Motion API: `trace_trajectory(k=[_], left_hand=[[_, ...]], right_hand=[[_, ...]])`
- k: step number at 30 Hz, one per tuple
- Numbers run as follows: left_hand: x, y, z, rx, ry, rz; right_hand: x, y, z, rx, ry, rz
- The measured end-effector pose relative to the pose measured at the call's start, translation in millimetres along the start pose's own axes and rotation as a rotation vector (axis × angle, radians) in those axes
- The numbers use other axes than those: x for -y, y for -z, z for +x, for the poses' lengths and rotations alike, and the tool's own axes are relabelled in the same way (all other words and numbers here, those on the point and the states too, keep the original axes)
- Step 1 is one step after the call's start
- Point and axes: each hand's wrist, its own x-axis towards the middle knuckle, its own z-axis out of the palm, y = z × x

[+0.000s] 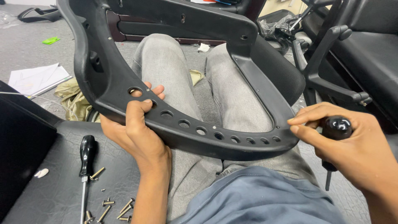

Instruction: The person assembles a black plastic chair frame by inserting and tightening multiple screws with a screwdriver. They hold the frame on their lap, align screw holes, and secure the frame sections together.

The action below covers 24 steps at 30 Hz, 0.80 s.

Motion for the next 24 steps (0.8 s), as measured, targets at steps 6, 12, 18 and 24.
trace_trajectory(k=[6, 12, 18, 24], left_hand=[[1, 1, 1, -0.016, 0.011, 0.008], [2, 2, 1, -0.022, 0.005, 0.011], [3, 2, 2, -0.039, 0.011, 0.013], [2, 0, 2, -0.034, 0.011, 0.02]], right_hand=[[13, -4, 10, 0.069, 0.07, -0.046], [22, 4, 31, 0.256, -0.113, -0.319], [20, 10, 46, 0.414, 0.043, -0.396], [27, 2, 42, 0.378, -0.047, -0.36]])
